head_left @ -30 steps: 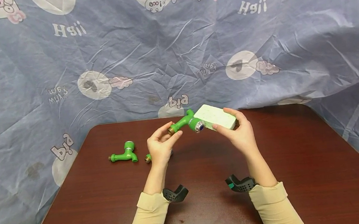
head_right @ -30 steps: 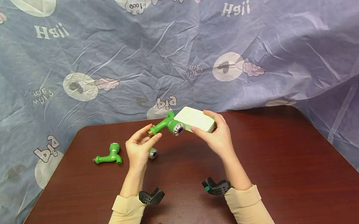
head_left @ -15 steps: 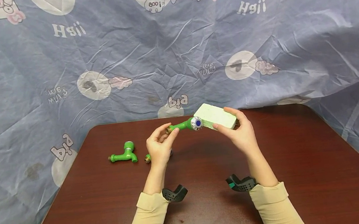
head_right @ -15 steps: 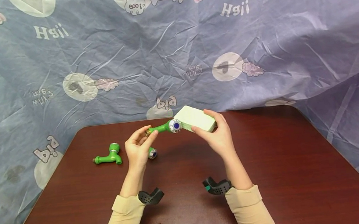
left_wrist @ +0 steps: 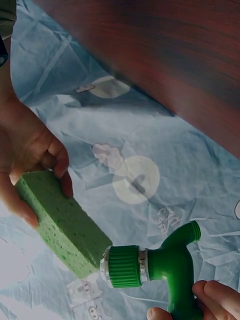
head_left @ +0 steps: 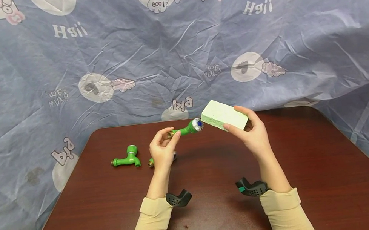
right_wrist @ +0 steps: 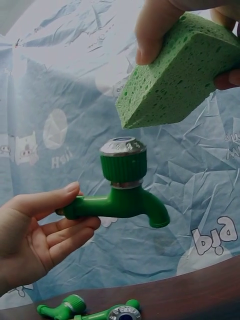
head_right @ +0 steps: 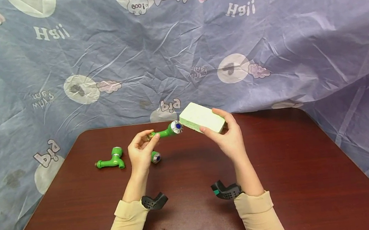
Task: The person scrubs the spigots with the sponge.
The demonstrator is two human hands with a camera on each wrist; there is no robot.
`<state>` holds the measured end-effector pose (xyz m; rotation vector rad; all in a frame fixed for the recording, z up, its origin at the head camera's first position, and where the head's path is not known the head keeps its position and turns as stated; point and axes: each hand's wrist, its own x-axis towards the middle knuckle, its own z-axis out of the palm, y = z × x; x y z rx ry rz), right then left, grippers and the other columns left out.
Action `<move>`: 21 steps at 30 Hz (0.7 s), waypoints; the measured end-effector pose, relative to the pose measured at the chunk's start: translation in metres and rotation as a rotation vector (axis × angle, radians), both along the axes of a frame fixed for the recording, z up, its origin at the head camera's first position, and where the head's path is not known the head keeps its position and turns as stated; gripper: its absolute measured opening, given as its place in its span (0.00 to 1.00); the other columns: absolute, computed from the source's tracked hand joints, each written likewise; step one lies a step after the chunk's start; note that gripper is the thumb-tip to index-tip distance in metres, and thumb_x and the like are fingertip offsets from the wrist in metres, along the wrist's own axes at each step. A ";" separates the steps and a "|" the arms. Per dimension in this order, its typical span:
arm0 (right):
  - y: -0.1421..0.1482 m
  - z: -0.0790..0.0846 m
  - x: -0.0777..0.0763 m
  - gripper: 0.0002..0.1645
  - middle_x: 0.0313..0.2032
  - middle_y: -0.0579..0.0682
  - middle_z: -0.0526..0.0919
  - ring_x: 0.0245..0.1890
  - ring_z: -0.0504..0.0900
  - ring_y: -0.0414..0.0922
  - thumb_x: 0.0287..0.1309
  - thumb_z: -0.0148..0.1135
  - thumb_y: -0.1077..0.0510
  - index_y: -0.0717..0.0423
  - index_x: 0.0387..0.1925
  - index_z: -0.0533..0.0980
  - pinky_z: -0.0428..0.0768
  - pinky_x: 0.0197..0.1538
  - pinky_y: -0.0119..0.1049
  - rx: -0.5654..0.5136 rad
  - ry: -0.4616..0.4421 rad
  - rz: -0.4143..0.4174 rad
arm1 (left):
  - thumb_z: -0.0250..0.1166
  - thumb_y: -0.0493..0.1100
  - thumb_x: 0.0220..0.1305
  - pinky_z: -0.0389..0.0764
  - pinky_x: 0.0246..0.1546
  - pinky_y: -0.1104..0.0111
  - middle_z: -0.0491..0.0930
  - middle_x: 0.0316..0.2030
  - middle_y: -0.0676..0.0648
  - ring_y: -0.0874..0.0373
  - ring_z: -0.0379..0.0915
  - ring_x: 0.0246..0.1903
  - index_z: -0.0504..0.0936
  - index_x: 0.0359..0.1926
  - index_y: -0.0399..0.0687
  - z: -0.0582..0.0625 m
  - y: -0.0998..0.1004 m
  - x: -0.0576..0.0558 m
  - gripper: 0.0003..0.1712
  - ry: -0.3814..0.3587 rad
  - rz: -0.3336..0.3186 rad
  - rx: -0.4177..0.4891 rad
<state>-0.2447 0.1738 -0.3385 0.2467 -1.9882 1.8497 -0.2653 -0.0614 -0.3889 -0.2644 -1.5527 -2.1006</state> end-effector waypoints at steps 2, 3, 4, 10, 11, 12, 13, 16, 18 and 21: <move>-0.002 0.000 0.001 0.35 0.43 0.51 0.74 0.33 0.77 0.39 0.45 0.69 0.71 0.62 0.58 0.70 0.79 0.33 0.23 0.005 0.001 0.018 | 0.71 0.31 0.51 0.83 0.30 0.71 0.79 0.25 0.49 0.62 0.79 0.23 0.79 0.40 0.28 0.000 0.000 0.000 0.15 -0.002 -0.007 -0.007; -0.003 0.000 0.002 0.35 0.43 0.51 0.74 0.33 0.77 0.39 0.46 0.69 0.71 0.61 0.58 0.70 0.79 0.34 0.24 0.008 0.004 0.031 | 0.71 0.31 0.51 0.83 0.29 0.70 0.79 0.25 0.48 0.62 0.79 0.23 0.79 0.40 0.28 0.000 0.001 0.000 0.15 -0.004 -0.010 -0.011; -0.005 0.000 0.002 0.35 0.43 0.51 0.73 0.33 0.77 0.39 0.46 0.69 0.71 0.61 0.59 0.70 0.79 0.33 0.24 0.016 0.008 0.045 | 0.70 0.31 0.51 0.83 0.29 0.71 0.78 0.25 0.48 0.62 0.79 0.23 0.79 0.40 0.28 0.000 0.001 0.000 0.15 -0.005 -0.013 -0.017; -0.011 -0.004 0.003 0.36 0.48 0.53 0.73 0.34 0.76 0.42 0.45 0.71 0.69 0.58 0.59 0.70 0.78 0.33 0.25 0.127 0.057 0.140 | 0.69 0.28 0.51 0.83 0.28 0.71 0.78 0.26 0.47 0.60 0.78 0.23 0.78 0.40 0.25 -0.001 0.002 -0.001 0.15 -0.017 -0.037 -0.038; -0.011 -0.005 0.003 0.37 0.48 0.53 0.72 0.34 0.75 0.42 0.45 0.71 0.69 0.58 0.59 0.69 0.78 0.33 0.25 0.144 0.061 0.149 | 0.69 0.28 0.51 0.83 0.29 0.70 0.78 0.26 0.48 0.60 0.78 0.23 0.78 0.40 0.25 -0.001 0.002 -0.001 0.15 -0.022 -0.041 -0.035; -0.011 -0.006 0.002 0.37 0.49 0.53 0.72 0.34 0.75 0.42 0.44 0.72 0.69 0.58 0.59 0.69 0.78 0.33 0.25 0.156 0.061 0.155 | 0.69 0.27 0.51 0.83 0.28 0.69 0.78 0.26 0.48 0.60 0.78 0.23 0.78 0.40 0.25 -0.001 0.002 -0.001 0.14 -0.028 -0.043 -0.032; -0.010 -0.007 0.001 0.37 0.48 0.53 0.72 0.34 0.76 0.42 0.44 0.72 0.69 0.58 0.58 0.69 0.78 0.32 0.25 0.160 0.055 0.162 | 0.68 0.27 0.51 0.84 0.29 0.67 0.78 0.26 0.48 0.59 0.78 0.22 0.78 0.40 0.24 0.000 0.002 0.000 0.14 -0.032 -0.047 -0.030; -0.007 -0.011 -0.003 0.38 0.48 0.54 0.72 0.34 0.76 0.42 0.44 0.72 0.70 0.59 0.59 0.67 0.79 0.32 0.25 0.153 0.023 0.190 | 0.67 0.25 0.52 0.84 0.30 0.60 0.79 0.26 0.48 0.56 0.78 0.22 0.77 0.40 0.23 0.006 0.003 0.005 0.13 -0.043 -0.057 -0.026; -0.003 -0.012 -0.006 0.38 0.48 0.55 0.72 0.35 0.77 0.41 0.45 0.71 0.70 0.60 0.60 0.66 0.79 0.33 0.26 0.144 -0.008 0.189 | 0.66 0.25 0.52 0.84 0.31 0.57 0.79 0.26 0.48 0.54 0.78 0.22 0.77 0.40 0.22 0.012 0.003 0.009 0.13 -0.047 -0.059 -0.030; 0.002 -0.013 -0.009 0.38 0.48 0.55 0.71 0.36 0.76 0.40 0.46 0.71 0.66 0.60 0.60 0.66 0.79 0.35 0.24 0.149 -0.047 0.088 | 0.66 0.25 0.53 0.84 0.31 0.59 0.79 0.26 0.46 0.56 0.79 0.23 0.77 0.39 0.22 0.020 0.004 0.015 0.12 -0.048 -0.057 -0.028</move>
